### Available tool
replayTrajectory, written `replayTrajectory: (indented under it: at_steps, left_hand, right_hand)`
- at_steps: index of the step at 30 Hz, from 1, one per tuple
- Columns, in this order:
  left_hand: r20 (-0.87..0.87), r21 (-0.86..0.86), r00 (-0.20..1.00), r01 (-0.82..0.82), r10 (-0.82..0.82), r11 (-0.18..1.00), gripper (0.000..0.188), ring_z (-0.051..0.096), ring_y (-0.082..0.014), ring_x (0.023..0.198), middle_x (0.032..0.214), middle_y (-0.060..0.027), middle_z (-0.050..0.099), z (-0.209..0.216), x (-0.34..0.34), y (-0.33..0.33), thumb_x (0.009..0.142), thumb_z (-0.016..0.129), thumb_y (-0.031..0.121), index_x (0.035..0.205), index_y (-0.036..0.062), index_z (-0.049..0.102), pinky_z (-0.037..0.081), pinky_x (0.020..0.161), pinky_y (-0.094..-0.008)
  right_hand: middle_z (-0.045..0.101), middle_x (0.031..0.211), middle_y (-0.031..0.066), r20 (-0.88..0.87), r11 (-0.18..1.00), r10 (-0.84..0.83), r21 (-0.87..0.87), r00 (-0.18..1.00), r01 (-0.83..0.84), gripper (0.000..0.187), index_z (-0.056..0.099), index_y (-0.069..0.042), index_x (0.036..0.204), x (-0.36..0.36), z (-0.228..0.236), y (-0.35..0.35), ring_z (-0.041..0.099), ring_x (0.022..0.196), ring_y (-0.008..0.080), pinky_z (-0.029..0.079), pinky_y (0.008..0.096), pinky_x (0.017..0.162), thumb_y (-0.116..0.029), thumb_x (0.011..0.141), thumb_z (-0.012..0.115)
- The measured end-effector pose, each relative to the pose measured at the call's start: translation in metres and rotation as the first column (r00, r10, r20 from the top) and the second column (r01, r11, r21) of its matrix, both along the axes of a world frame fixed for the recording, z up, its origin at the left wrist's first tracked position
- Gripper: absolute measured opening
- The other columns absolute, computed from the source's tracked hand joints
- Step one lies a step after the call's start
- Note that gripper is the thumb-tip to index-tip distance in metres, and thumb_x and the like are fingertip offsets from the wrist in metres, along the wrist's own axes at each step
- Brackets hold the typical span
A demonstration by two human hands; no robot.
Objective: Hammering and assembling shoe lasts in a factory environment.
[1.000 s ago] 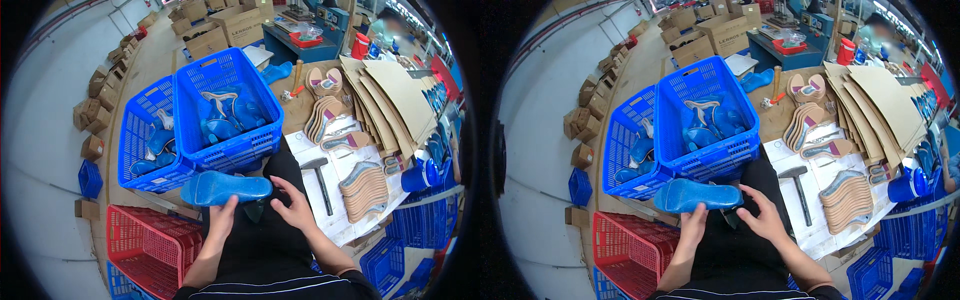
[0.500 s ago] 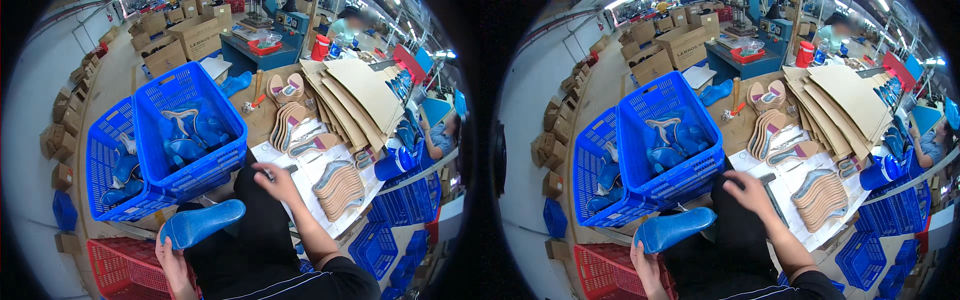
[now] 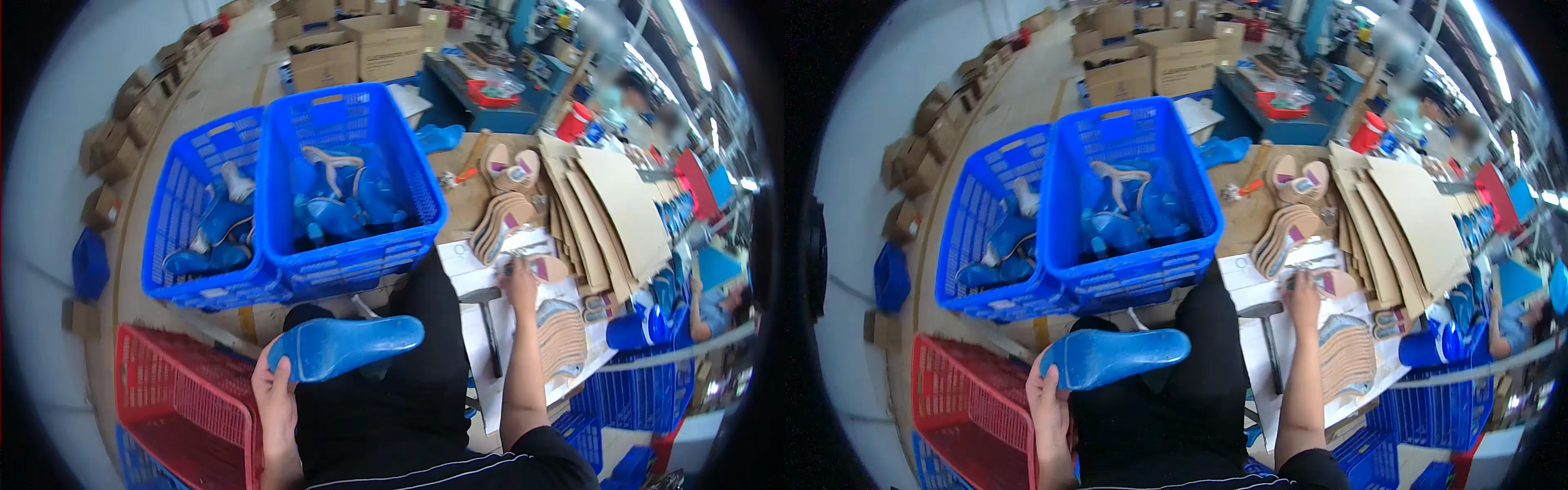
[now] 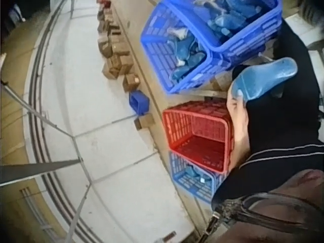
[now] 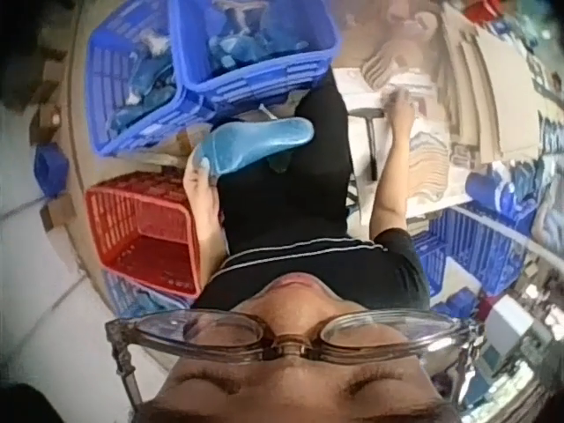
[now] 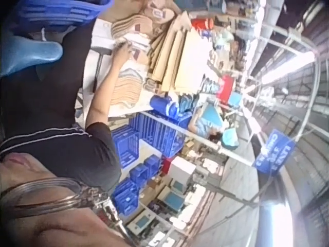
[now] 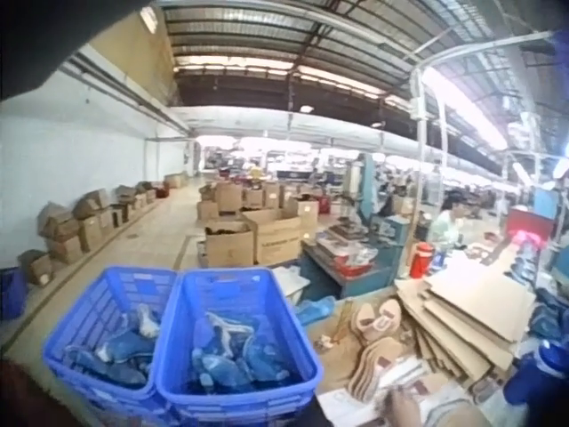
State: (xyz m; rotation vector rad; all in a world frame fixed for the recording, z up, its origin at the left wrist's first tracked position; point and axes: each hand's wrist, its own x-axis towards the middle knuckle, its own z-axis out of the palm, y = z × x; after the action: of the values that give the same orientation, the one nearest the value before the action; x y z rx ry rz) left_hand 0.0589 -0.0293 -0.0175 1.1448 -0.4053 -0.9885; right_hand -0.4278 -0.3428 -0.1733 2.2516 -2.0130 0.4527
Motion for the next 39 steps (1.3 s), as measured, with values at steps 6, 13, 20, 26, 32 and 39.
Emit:
replayTrajectory:
  at_steps: [6,13,20,26,32,39]
  left_hand:
    - [0.043,0.068,0.995,0.092,-0.095,0.993,0.046,0.077,-0.0209,0.092,0.12,-0.0137,0.074,0.008,0.008,0.007,0.11,0.064,0.02,0.15,-0.0014,0.054,0.062,0.073,-0.0308]
    - [0.03,-0.003,0.996,0.082,-0.082,0.997,0.075,0.076,-0.0265,0.076,0.12,-0.0192,0.074,0.012,-0.002,0.001,0.115,0.04,0.057,0.157,-0.0044,0.043,0.059,0.062,-0.0322]
    - [0.033,-0.015,0.987,0.158,-0.158,0.987,0.064,0.078,-0.0269,0.079,0.118,-0.0188,0.075,0.006,0.005,0.008,0.111,0.059,0.04,0.154,-0.004,0.044,0.061,0.063,-0.032]
    - [-0.021,-0.045,0.986,0.166,-0.167,0.985,0.054,0.079,-0.0264,0.081,0.115,-0.0184,0.076,0.003,0.009,0.007,0.108,0.066,0.027,0.149,-0.0031,0.049,0.063,0.063,-0.0323]
    - [-0.032,-0.084,0.987,0.157,-0.16,0.984,0.059,0.078,-0.0284,0.09,0.124,-0.0203,0.073,-0.001,0.011,0.011,0.101,0.069,0.02,0.151,-0.0034,0.048,0.066,0.065,-0.0368]
    - [0.348,-0.151,0.932,0.162,-0.101,0.975,0.074,0.061,-0.0336,0.133,0.148,-0.0239,0.058,0.025,0.021,0.002,0.093,0.076,0.016,0.158,0.0003,0.043,0.053,0.108,-0.0509]
  right_hand:
    - [0.064,0.144,0.0211,0.944,0.972,0.172,-0.208,0.281,0.106,0.049,0.053,0.0,0.146,0.038,0.136,0.053,0.063,0.132,0.0384,0.051,0.0503,0.114,-0.031,0.11,0.064]
    - [0.046,0.161,0.0348,0.884,0.812,-0.024,-0.255,-0.467,-0.524,0.08,0.041,-0.006,0.161,0.177,0.191,0.15,0.049,0.15,0.0418,0.046,0.053,0.121,-0.062,0.106,0.059]
    - [0.057,0.156,0.0262,0.858,0.609,0.408,-0.002,0.311,-0.793,0.064,0.055,-0.002,0.148,0.197,0.192,0.163,0.042,0.156,0.0463,0.032,0.053,0.128,-0.042,0.101,0.072]
    - [0.058,0.155,0.0243,0.771,0.611,0.506,-0.004,0.386,-0.791,0.062,0.055,-0.001,0.146,0.198,0.184,0.15,0.038,0.158,0.0464,0.035,0.0525,0.126,-0.031,0.096,0.077]
    - [0.063,0.151,0.0232,0.774,0.616,0.464,0.068,0.431,-0.785,0.068,0.049,-0.002,0.154,0.201,0.163,0.15,0.058,0.142,0.0451,0.047,0.0472,0.117,-0.047,0.105,0.065]
    - [0.07,0.138,0.0215,0.777,0.618,0.432,0.114,0.457,-0.778,0.065,0.056,-0.003,0.15,0.201,0.166,0.145,0.069,0.126,0.0441,0.055,0.045,0.105,-0.049,0.104,0.065]
